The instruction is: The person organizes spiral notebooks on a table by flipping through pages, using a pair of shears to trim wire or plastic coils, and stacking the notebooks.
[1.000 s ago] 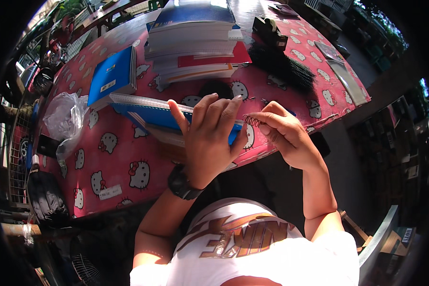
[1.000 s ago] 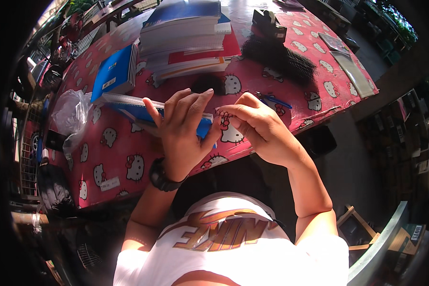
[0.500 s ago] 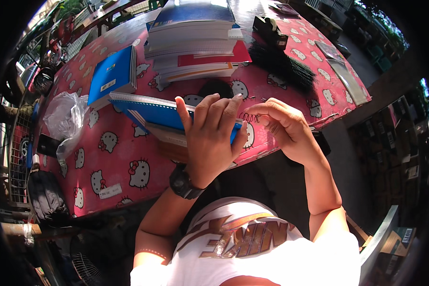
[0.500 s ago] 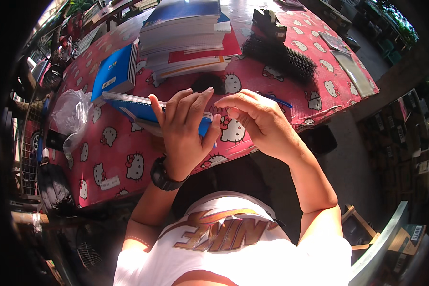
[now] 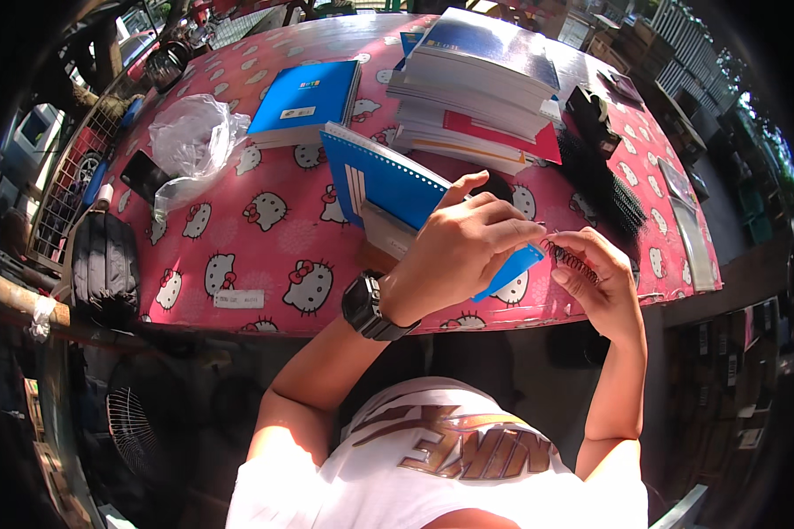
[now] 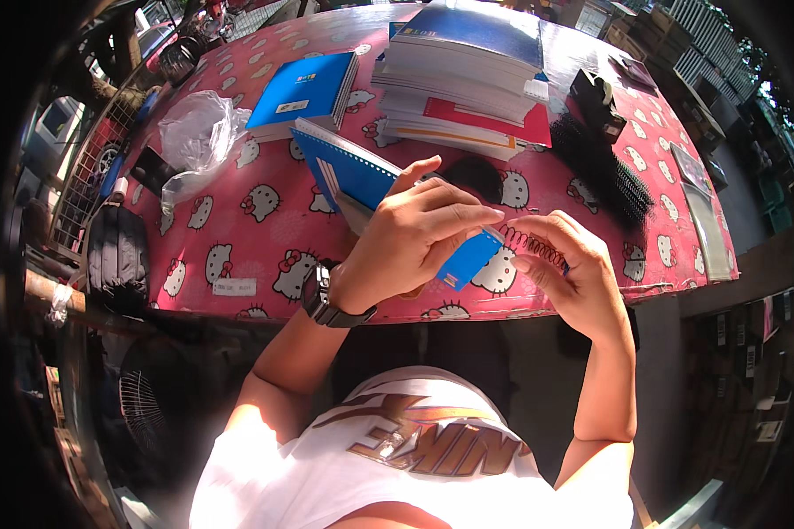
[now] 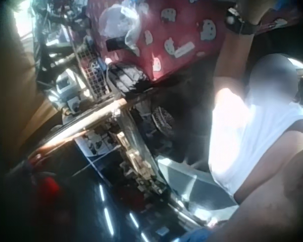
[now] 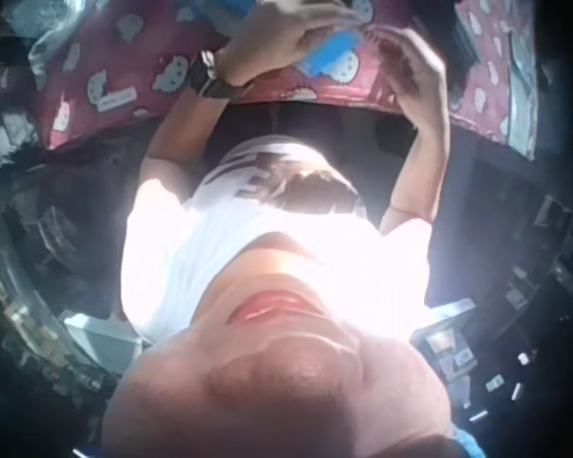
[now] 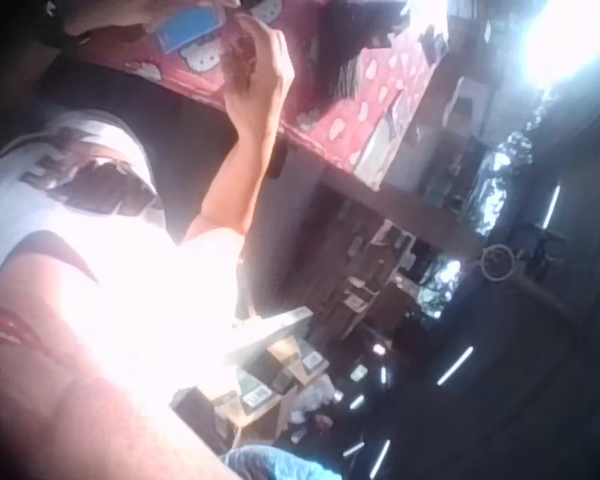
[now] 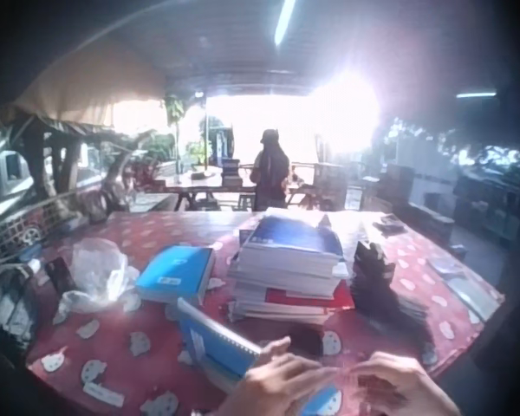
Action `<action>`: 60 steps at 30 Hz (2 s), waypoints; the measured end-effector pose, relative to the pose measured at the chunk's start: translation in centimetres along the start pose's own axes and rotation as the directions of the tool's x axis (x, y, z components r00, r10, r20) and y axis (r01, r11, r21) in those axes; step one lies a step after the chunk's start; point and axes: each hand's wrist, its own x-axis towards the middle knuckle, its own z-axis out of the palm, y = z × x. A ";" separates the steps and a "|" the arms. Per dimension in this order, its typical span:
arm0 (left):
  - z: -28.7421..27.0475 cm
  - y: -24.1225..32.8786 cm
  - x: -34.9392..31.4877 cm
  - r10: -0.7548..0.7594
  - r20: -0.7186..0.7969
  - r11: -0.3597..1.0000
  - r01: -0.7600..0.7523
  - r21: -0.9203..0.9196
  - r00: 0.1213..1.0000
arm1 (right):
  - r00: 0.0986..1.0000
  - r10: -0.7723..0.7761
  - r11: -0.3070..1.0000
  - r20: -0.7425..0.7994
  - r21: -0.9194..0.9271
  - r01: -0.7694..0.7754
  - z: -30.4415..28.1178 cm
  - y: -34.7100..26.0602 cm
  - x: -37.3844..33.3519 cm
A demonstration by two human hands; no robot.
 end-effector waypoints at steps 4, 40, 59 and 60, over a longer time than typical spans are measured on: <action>0.2 -0.3 -0.1 0.008 -0.126 1.000 -0.007 0.003 0.992 | 0.998 0.037 0.999 -0.052 -0.030 -0.039 0.3 0.3 0.3; 0.3 0.9 -2.2 0.174 -0.139 0.974 -0.150 0.169 0.975 | 0.982 -0.124 0.988 0.143 -0.069 0.135 -0.6 -0.6 -0.2; 0.5 0.8 -0.7 0.105 -0.076 0.990 -0.096 0.104 0.992 | 0.987 -0.135 0.988 0.083 -0.062 0.141 -0.4 0.5 0.1; 0.5 0.7 -0.6 0.108 -0.065 0.989 -0.100 0.110 0.992 | 0.987 -0.136 0.989 0.086 -0.049 0.140 -0.4 0.5 0.2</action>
